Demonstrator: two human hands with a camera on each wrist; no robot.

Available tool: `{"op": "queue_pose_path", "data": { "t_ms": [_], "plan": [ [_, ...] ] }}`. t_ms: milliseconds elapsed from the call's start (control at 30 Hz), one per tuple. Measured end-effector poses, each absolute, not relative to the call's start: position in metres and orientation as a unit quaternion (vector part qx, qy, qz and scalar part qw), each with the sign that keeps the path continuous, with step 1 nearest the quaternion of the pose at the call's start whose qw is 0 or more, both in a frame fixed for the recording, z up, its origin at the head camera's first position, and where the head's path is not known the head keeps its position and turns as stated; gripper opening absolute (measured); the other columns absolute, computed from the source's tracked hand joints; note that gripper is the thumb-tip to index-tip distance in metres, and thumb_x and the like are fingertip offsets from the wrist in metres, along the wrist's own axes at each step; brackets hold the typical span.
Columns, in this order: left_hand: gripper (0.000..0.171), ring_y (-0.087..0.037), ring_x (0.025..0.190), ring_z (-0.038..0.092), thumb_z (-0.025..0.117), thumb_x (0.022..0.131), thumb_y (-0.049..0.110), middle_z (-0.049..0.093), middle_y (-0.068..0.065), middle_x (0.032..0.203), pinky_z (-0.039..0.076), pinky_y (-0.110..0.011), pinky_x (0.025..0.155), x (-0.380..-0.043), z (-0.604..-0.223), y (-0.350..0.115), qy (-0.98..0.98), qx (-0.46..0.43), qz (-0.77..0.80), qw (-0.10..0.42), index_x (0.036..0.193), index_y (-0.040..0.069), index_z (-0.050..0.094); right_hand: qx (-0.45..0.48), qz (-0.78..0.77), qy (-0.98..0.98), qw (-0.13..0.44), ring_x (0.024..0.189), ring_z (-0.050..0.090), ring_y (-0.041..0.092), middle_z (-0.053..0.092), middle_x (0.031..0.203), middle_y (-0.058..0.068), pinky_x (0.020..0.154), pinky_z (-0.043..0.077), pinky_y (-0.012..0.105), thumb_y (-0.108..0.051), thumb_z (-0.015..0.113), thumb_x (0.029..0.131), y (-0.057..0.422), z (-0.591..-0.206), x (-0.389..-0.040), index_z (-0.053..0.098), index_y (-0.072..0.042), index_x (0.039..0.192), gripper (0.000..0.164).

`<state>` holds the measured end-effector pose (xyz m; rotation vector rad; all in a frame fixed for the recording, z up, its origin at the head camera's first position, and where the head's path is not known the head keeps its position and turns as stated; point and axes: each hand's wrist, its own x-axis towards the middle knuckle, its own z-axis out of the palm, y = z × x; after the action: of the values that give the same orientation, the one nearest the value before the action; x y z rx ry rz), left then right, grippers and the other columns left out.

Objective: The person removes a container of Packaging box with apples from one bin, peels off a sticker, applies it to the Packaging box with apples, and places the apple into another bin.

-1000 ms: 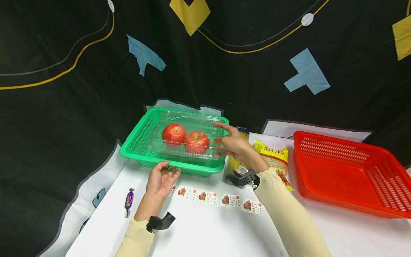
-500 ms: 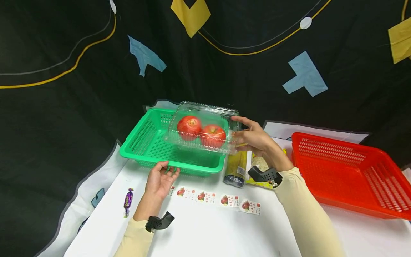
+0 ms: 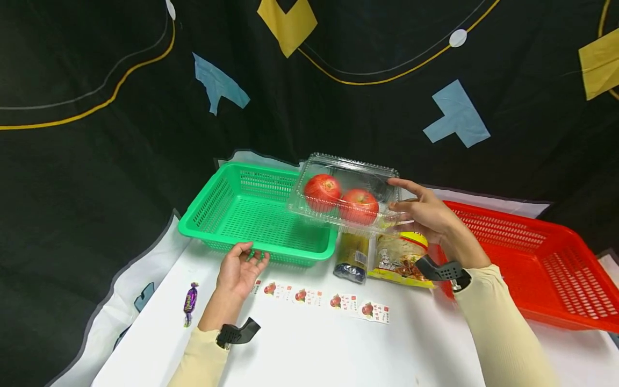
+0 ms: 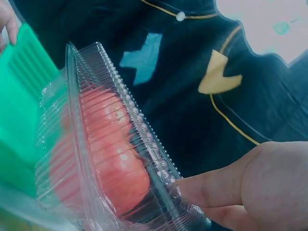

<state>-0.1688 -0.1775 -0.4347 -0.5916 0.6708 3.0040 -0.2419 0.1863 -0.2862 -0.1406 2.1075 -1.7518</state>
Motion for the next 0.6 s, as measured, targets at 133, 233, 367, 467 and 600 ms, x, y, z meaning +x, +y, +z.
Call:
{"op": "queue_pose_path", "data": {
  "t_ms": [133, 233, 367, 467, 600],
  "plan": [
    [0.007, -0.018, 0.095, 0.042, 0.044, 0.1, 0.004, 0.035, -0.004, 0.104, 0.049, -0.035, 0.087, -0.168, -0.434, -0.178, 0.213, -0.189, 0.959, 0.007, 0.1, 0.01, 0.039, -0.043, -0.618, 0.761, 0.194, 0.092, 0.063, 0.028, 0.037, 0.129, 0.027, 0.083, 0.055, 0.041, 0.002, 0.046, 0.101, 0.205, -0.285, -0.241, 0.021, -0.018, 0.157, 0.065],
    [0.008, -0.017, 0.095, 0.042, 0.045, 0.1, 0.003, 0.035, -0.004, 0.104, 0.049, -0.034, 0.087, -0.168, -0.433, -0.178, 0.212, -0.187, 0.959, 0.009, 0.1, 0.009, 0.04, -0.041, -0.613, 0.767, 0.187, 0.09, 0.061, 0.025, 0.037, 0.129, 0.025, 0.081, 0.056, 0.038, 0.0, 0.045, 0.101, 0.221, -0.284, -0.24, 0.021, -0.018, 0.157, 0.064],
    [0.007, -0.017, 0.095, 0.043, 0.045, 0.1, 0.003, 0.036, -0.004, 0.105, 0.049, -0.035, 0.088, -0.168, -0.433, -0.177, 0.212, -0.186, 0.959, 0.01, 0.099, 0.009, 0.041, -0.034, -0.612, 0.77, 0.178, 0.084, 0.06, 0.019, 0.034, 0.133, 0.023, 0.075, 0.057, 0.034, -0.005, 0.047, 0.103, 0.246, -0.284, -0.236, 0.02, -0.02, 0.158, 0.063],
    [0.007, -0.018, 0.095, 0.043, 0.046, 0.099, 0.002, 0.036, -0.004, 0.104, 0.049, -0.035, 0.09, -0.167, -0.433, -0.177, 0.21, -0.189, 0.959, 0.011, 0.097, 0.008, 0.043, -0.023, -0.621, 0.763, 0.177, 0.085, 0.061, 0.019, 0.032, 0.136, 0.023, 0.074, 0.057, 0.034, -0.007, 0.048, 0.103, 0.265, -0.284, -0.232, 0.019, -0.021, 0.158, 0.064],
    [0.008, -0.018, 0.095, 0.043, 0.046, 0.099, 0.002, 0.037, -0.004, 0.104, 0.049, -0.036, 0.09, -0.167, -0.433, -0.177, 0.206, -0.19, 0.96, 0.009, 0.093, 0.008, 0.045, -0.002, -0.631, 0.755, 0.178, 0.089, 0.062, 0.019, 0.032, 0.138, 0.018, 0.075, 0.057, 0.034, -0.01, 0.054, 0.101, 0.29, -0.282, -0.228, 0.019, -0.025, 0.158, 0.069]
  ]
}}
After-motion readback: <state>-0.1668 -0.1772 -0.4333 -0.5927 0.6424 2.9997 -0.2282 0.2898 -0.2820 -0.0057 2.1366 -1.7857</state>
